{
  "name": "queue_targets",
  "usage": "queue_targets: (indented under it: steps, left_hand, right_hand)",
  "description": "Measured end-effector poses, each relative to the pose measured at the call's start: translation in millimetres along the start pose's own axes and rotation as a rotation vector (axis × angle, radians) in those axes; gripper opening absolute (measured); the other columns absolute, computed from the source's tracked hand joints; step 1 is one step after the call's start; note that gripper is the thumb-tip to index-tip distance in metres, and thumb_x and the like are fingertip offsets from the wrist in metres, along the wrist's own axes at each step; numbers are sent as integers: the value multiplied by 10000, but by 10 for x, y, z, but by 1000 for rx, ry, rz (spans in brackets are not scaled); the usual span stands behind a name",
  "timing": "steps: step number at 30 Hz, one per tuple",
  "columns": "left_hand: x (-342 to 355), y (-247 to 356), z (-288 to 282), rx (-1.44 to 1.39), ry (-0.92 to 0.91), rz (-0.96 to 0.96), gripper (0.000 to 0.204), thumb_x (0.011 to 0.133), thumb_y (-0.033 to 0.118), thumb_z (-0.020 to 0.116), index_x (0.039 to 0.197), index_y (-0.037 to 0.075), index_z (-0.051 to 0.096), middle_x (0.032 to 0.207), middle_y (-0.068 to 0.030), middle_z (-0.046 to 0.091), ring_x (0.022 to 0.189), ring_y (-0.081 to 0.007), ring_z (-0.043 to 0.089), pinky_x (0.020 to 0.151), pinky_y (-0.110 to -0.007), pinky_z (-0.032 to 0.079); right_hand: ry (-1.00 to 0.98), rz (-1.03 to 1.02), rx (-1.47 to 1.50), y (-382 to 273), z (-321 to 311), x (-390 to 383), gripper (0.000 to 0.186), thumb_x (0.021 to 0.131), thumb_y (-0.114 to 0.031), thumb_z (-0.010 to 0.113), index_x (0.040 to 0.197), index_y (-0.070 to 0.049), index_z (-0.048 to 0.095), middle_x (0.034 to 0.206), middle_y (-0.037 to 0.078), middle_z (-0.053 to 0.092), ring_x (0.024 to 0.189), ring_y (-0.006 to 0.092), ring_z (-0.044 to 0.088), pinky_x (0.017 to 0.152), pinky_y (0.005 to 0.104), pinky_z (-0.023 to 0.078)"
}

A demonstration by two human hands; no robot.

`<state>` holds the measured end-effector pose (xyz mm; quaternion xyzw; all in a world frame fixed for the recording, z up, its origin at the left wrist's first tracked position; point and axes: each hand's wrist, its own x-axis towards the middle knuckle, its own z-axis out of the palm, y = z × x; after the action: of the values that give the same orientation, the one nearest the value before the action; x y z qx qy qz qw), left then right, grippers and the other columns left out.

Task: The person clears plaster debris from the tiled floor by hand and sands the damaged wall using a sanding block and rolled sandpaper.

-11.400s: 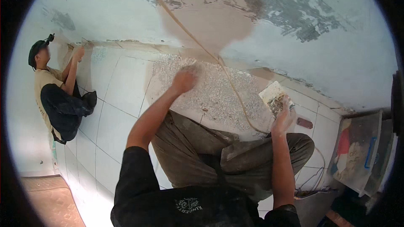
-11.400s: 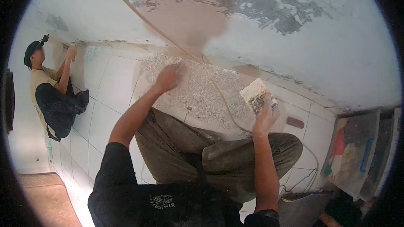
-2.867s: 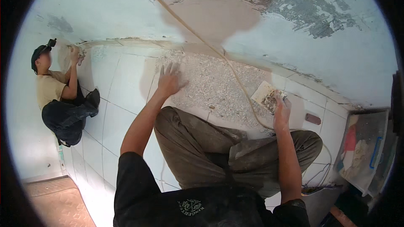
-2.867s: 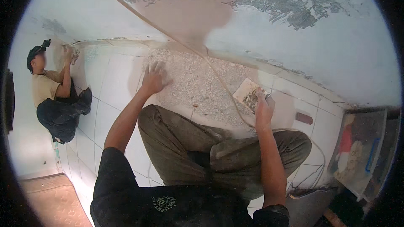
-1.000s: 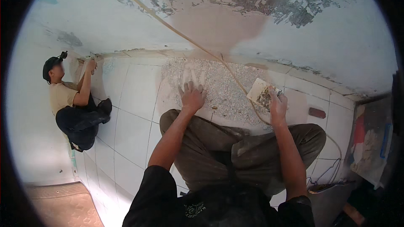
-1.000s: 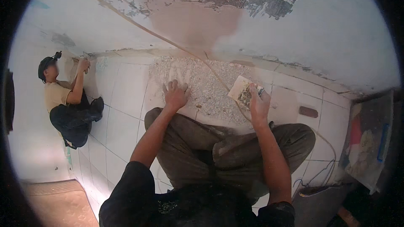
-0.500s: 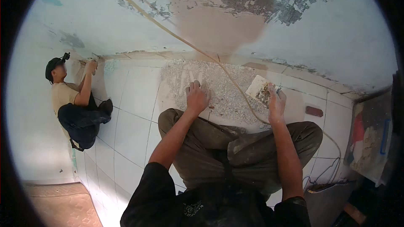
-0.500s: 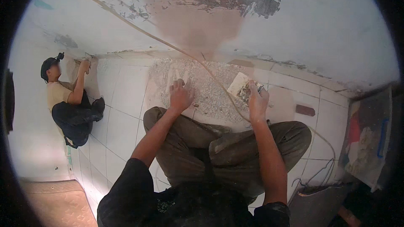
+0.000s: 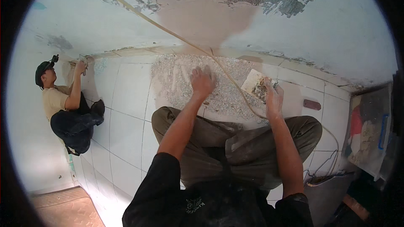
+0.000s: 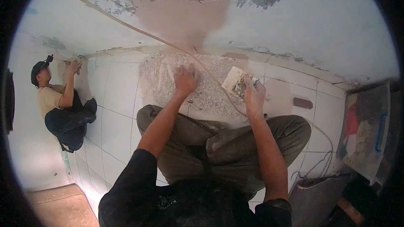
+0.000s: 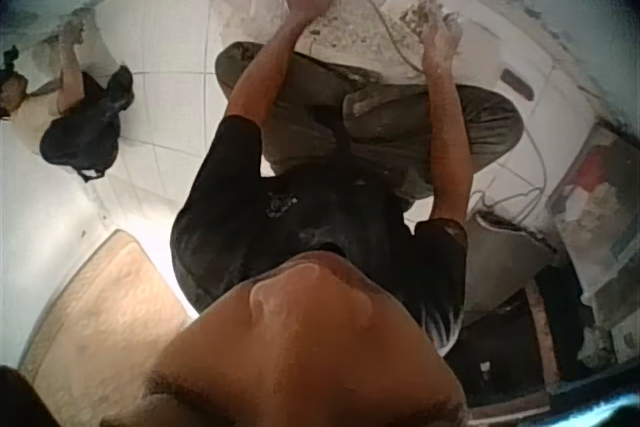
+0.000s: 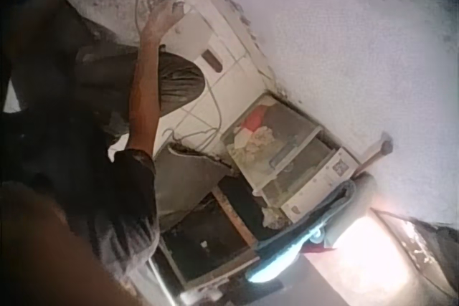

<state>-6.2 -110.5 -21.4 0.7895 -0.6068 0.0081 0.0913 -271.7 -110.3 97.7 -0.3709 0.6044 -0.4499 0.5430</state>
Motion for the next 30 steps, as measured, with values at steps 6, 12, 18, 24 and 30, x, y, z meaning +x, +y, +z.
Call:
queue_targets:
  steps: [6,12,18,24,30]
  left_hand:
    - [-708,201,-112,45,-60,26,597,918,438,531,1391,74,537,1147,-193,544,1106,-367,473,948,-520,375]
    - [-218,261,-13,11,-3,42,538,922,437,537,1306,67,605,1204,-213,532,1145,-370,463,966,-515,375]
    - [279,220,75,114,-84,83,506,923,405,552,1326,101,583,1218,-266,526,1171,-413,473,953,-553,390]
    - [-378,185,-112,33,0,161,469,919,386,571,1301,114,594,1133,-224,558,1075,-390,518,871,-531,438]
    - [-1260,236,-489,95,-263,169,471,901,352,600,1271,61,601,1087,-196,580,1033,-362,535,825,-502,439]
  right_hand:
    - [12,-13,-50,25,26,-21,302,976,-261,614,912,27,682,698,-11,556,653,91,453,608,307,384]
    - [-10,-15,-37,-84,13,-56,327,959,-309,631,886,8,671,694,-22,527,643,91,450,597,298,379]
    - [15,4,-44,-137,-24,-65,354,945,-350,653,873,-5,671,682,-31,500,649,88,433,598,289,372]
    - [-37,-57,24,-84,-2,-61,292,981,-250,602,976,27,692,768,-15,610,694,75,502,628,273,415]
    - [-72,-47,67,-35,12,-86,294,977,-249,606,987,31,695,767,-9,616,698,86,514,648,286,431]
